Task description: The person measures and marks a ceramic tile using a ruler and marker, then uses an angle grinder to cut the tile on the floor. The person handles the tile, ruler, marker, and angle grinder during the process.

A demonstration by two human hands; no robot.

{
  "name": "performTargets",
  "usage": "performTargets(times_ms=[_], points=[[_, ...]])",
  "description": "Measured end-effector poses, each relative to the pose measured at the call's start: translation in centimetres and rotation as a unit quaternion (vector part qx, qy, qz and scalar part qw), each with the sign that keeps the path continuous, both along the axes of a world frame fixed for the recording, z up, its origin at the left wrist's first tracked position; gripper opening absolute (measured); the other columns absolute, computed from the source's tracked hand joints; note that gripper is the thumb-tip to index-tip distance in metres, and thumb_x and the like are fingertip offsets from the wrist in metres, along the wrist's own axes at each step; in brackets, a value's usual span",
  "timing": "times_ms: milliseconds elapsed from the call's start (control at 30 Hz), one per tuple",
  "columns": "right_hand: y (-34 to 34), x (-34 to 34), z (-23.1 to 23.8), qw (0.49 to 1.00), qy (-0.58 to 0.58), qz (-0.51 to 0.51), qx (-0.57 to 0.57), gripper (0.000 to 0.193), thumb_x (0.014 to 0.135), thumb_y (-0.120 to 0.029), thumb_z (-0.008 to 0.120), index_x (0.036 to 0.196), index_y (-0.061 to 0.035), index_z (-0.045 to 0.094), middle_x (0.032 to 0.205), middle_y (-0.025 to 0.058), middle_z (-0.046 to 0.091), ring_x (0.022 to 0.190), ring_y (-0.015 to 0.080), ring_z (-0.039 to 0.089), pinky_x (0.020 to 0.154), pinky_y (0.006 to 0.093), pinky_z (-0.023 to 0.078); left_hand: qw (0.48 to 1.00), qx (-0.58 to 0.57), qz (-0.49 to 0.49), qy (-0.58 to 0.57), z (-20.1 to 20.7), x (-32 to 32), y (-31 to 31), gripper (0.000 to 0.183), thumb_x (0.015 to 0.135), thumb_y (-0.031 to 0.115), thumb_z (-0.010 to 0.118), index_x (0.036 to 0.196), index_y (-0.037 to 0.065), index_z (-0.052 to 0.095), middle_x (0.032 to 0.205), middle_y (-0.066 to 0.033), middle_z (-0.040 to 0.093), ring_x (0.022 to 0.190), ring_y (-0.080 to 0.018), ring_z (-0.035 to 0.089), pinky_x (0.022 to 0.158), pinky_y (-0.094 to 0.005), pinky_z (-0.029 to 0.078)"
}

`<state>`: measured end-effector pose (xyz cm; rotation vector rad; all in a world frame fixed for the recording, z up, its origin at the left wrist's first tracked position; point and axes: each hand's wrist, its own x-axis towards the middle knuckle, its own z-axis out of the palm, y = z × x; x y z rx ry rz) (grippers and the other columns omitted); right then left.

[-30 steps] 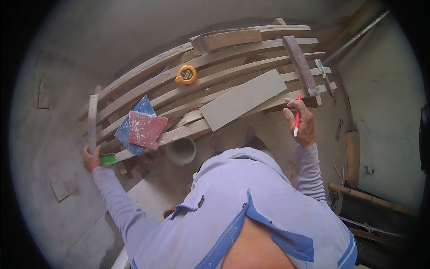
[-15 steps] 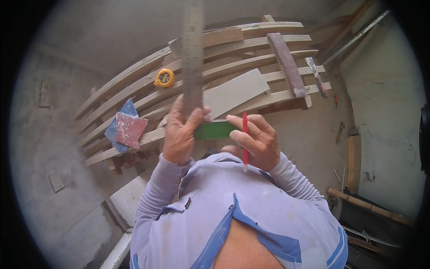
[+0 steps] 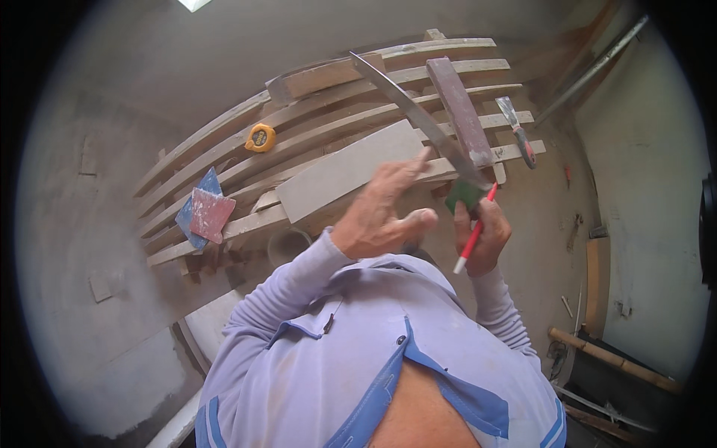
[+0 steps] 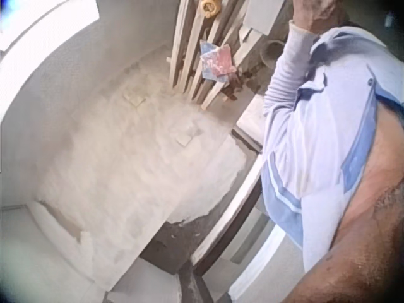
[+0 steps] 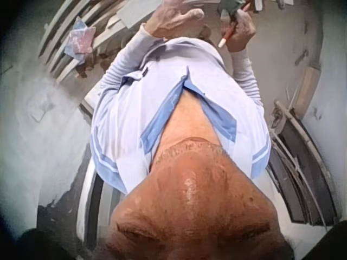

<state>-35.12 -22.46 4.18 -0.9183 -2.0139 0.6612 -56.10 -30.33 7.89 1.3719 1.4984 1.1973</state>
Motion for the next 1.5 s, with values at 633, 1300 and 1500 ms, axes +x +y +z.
performTargets(times_ms=[633, 1300, 1500], points=[[-6.0, -2.9, -5.7, 0.703, 0.357, 0.116, -0.604, 0.027, 0.095, 0.0, 0.063, 0.121, -0.008, 0.059, 0.109, 0.0067, 0.068, 0.098, 0.0195, 0.068, 0.083, 0.0372, 0.059, 0.897, -0.081, 0.164, 0.403, -16.8, -10.6, -7.7, 0.119, 0.044, 0.042, 0.096, 0.147, 0.007, 0.046, 0.135, -0.015, 0.046, 0.129, -0.0353, 0.041, 0.111, -0.049, 0.03], [-12.1, -24.8, -2.0, 0.629, 0.223, 0.263, -0.697, 0.024, 0.096, -0.005, 0.065, 0.119, -0.0062, 0.057, 0.108, 0.0087, 0.067, 0.089, 0.017, 0.071, 0.07, 0.0265, 0.062, 0.783, -0.193, 0.449, 0.385, -15.2, -30.3, -25.1, 0.119, 0.048, 0.054, 0.095, 0.146, 0.004, 0.049, 0.138, -0.0173, 0.047, 0.128, -0.0366, 0.041, 0.113, -0.0482, 0.031], [-12.3, -27.7, -3.4, 0.645, 0.183, 0.279, -0.688, 0.021, 0.095, -0.008, 0.069, 0.113, -0.0073, 0.058, 0.101, 0.0061, 0.068, 0.083, 0.0121, 0.069, 0.065, 0.022, 0.058, 0.792, -0.192, 0.42, 0.399, -17.2, -31.9, -25.3, 0.123, 0.051, 0.066, 0.09, 0.148, 0.003, 0.047, 0.142, -0.0197, 0.045, 0.132, -0.0383, 0.039, 0.115, -0.0488, 0.03]])
